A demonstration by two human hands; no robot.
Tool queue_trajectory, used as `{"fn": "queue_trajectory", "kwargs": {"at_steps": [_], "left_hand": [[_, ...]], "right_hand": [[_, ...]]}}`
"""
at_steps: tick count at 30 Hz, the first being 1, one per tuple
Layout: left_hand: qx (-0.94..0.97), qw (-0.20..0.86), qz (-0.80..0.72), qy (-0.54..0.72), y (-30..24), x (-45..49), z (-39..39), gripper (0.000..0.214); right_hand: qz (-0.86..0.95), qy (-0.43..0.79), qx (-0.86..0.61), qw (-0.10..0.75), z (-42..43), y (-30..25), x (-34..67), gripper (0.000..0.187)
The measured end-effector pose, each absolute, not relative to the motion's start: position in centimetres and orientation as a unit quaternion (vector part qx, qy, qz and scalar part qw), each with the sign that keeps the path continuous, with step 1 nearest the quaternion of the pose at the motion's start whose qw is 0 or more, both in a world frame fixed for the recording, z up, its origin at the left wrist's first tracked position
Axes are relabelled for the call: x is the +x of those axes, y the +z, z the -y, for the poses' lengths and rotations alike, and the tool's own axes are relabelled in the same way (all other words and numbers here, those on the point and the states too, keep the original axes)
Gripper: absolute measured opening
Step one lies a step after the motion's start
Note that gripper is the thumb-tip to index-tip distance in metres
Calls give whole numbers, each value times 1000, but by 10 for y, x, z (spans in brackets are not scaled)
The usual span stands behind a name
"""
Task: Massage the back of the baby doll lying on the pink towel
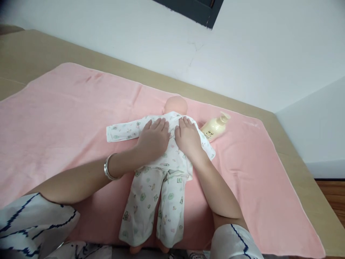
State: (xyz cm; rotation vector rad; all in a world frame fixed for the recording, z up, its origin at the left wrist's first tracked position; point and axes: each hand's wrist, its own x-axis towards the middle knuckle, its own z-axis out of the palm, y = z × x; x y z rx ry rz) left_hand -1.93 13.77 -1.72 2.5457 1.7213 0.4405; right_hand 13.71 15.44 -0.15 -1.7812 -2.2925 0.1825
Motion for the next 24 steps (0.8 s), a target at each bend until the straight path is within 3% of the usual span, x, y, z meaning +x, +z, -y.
{"fn": "queue_trajectory", "kwargs": {"at_steps": [11, 24], "left_hand": [[796, 30, -561, 226, -30, -28, -174, 54], [793, 8, -559, 243, -42, -26, -175, 56]], "right_hand": [[814, -18, -580, 27, -110, 12, 116, 57], [766, 60, -624, 143, -163, -21, 132, 64]]}}
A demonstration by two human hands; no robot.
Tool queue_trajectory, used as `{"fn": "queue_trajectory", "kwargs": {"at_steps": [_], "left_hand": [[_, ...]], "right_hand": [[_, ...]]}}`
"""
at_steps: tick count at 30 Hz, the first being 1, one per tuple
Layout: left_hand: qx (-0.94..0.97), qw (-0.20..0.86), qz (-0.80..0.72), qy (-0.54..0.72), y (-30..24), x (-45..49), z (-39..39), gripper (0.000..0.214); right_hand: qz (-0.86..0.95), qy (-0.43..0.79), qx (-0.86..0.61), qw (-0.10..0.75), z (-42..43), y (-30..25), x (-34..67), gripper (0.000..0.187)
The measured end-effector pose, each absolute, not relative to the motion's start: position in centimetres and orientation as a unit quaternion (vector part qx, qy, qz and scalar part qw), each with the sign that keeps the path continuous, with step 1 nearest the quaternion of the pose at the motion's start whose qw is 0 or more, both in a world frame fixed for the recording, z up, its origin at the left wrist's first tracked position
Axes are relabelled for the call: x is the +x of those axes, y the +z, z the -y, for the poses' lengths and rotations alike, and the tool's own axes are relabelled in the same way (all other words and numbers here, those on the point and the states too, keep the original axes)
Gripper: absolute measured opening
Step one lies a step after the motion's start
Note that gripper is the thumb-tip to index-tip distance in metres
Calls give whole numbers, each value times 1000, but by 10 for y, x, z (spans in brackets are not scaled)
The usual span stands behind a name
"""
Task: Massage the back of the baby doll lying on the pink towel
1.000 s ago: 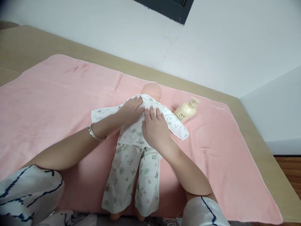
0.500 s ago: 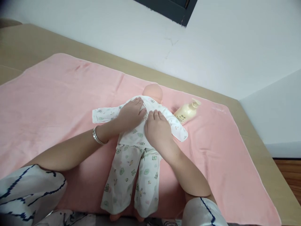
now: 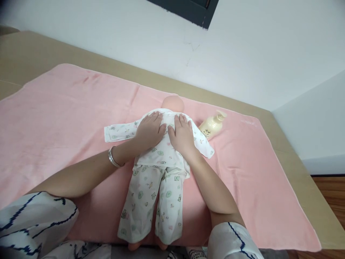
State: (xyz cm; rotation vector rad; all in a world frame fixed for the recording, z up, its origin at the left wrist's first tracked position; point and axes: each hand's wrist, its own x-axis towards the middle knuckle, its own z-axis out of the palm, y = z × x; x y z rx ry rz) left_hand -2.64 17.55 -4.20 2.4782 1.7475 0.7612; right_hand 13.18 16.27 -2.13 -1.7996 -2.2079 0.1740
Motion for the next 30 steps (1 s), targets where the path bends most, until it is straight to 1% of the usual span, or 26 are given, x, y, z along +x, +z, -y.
{"fn": "queue_trajectory", "kwargs": {"at_steps": [4, 8, 11, 13, 16, 18, 21, 25, 27, 30], "left_hand": [[793, 15, -564, 231, -33, -23, -164, 56], [826, 36, -523, 208, -18, -18, -140, 50], [830, 68, -514, 204, -16, -19, -141, 50], [823, 90, -521, 209, -20, -24, -154, 50], [817, 100, -528, 211, -29, -31, -176, 50], [804, 99, -546, 214, -33, -31, -181, 53], [790, 77, -571, 210, -29, -25, -170, 57], [816, 76, -549, 164, -12, -17, -142, 54], [833, 84, -526, 150, -6, -18, -138, 52], [852, 81, -494, 156, -9, -28, -153, 46]], "right_hand": [[787, 83, -598, 128, -167, -17, 142, 66], [807, 121, -567, 114, -175, -14, 154, 69], [795, 87, -590, 108, -167, -11, 145, 65], [781, 51, -616, 89, -152, -7, 131, 63], [782, 12, -621, 59, -127, 0, 111, 60], [789, 8, -612, 53, -118, 5, 107, 58], [793, 32, -604, 67, -128, 6, 117, 55], [789, 48, -603, 101, -160, -3, 137, 55], [783, 44, -612, 101, -166, -7, 138, 57], [776, 20, -623, 90, -152, -5, 127, 56]]}}
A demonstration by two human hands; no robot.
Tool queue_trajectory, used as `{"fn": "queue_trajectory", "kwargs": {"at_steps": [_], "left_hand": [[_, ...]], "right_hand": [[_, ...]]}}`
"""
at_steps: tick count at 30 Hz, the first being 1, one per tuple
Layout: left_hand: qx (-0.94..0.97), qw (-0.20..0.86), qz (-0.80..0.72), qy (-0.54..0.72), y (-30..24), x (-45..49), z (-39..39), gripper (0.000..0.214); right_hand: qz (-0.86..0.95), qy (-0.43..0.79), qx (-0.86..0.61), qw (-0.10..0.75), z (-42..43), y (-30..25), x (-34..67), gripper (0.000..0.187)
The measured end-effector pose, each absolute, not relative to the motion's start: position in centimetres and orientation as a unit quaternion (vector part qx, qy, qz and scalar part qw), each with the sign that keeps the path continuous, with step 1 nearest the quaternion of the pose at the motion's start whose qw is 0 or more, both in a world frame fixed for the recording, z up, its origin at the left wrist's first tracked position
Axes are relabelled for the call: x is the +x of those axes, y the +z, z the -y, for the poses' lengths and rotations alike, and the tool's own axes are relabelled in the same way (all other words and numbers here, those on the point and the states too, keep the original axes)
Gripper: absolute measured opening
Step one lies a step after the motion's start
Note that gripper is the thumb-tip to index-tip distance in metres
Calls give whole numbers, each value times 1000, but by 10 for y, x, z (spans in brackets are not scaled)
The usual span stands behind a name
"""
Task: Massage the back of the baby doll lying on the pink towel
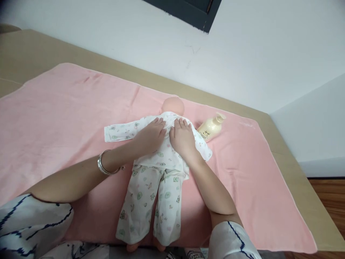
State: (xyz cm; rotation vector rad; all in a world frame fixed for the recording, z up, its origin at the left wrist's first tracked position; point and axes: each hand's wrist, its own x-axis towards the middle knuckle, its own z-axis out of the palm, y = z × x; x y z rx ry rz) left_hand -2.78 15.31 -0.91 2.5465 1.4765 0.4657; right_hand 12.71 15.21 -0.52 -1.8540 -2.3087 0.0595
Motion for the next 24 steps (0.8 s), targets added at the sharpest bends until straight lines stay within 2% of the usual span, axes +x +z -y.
{"fn": "queue_trajectory", "kwargs": {"at_steps": [6, 9, 14, 21, 24], "left_hand": [[860, 45, -472, 187, -34, -39, -187, 38], [838, 13, -505, 208, -34, -28, -171, 43], [823, 25, -517, 236, -27, -15, -143, 46], [821, 65, -506, 255, -31, -29, -174, 35], [804, 68, -523, 275, -37, -27, -178, 42]], "right_hand": [[779, 4, -624, 64, -120, 8, 111, 53], [783, 48, -615, 82, -137, 5, 123, 56], [765, 77, -632, 95, -164, -7, 136, 63], [804, 57, -587, 75, -123, 21, 123, 41], [802, 88, -585, 83, -126, 20, 127, 43]]}}
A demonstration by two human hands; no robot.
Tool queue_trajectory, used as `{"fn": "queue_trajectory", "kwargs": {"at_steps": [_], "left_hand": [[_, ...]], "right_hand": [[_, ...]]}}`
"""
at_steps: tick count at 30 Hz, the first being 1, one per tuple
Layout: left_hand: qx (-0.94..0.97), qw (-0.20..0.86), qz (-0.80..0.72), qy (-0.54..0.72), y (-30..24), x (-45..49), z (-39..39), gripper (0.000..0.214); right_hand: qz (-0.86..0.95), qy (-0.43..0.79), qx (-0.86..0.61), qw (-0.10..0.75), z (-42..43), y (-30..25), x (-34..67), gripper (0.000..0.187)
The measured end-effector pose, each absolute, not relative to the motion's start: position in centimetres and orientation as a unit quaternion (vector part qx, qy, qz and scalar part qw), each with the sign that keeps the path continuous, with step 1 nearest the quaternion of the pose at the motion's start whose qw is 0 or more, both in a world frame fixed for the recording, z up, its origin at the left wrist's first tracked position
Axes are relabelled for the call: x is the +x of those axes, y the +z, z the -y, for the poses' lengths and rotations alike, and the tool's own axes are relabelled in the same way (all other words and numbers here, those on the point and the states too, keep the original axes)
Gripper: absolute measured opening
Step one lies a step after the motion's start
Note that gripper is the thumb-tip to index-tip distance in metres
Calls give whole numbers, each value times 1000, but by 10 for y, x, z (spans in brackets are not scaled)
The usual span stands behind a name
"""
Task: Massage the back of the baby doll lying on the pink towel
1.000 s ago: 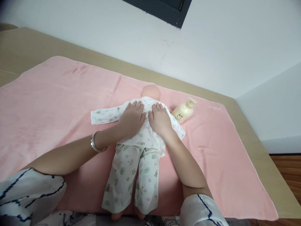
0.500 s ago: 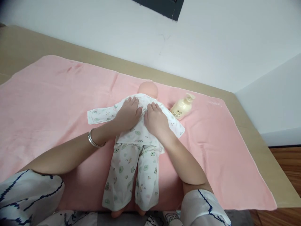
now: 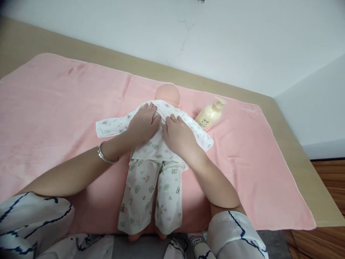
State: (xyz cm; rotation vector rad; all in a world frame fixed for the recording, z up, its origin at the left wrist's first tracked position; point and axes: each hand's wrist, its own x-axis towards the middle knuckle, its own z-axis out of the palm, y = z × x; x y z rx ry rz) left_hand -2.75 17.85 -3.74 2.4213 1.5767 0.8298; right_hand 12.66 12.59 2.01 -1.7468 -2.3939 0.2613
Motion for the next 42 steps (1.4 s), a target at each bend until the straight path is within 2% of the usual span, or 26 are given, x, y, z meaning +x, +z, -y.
{"fn": "queue_trajectory", "kwargs": {"at_steps": [4, 9, 11, 17, 23, 27, 29, 32, 34, 38, 42], "left_hand": [[772, 83, -528, 343, -51, -24, -176, 52], [758, 123, -495, 407, -62, -27, -177, 50], [755, 126, -479, 429, -65, -28, -178, 51], [746, 122, -455, 470, -75, -27, -180, 59], [744, 113, -448, 483, -78, -28, -181, 59], [741, 101, -459, 479, -78, -27, -182, 62], [741, 97, -461, 478, -76, -26, -181, 66], [742, 108, -457, 478, -70, -27, -180, 71], [739, 118, -464, 473, -67, -26, -180, 72], [738, 131, -478, 459, -64, -26, -185, 61], [743, 146, -471, 453, -61, -28, -189, 50]], "right_hand": [[780, 97, -602, 141, -155, 1, 139, 56], [759, 59, -594, 259, -160, 4, 148, 53], [747, 24, -603, 278, -154, 5, 143, 54], [753, 73, -622, 202, -145, -8, 120, 51], [752, 14, -615, 237, -139, -2, 121, 53], [779, 66, -588, 209, -143, -4, 123, 50], [790, 90, -563, 224, -145, -2, 123, 50], [795, 74, -544, 257, -147, 0, 121, 52], [800, 59, -551, 230, -147, -2, 117, 53], [808, 85, -566, 140, -141, 3, 108, 54], [822, 112, -545, 119, -120, 35, 115, 53]]}}
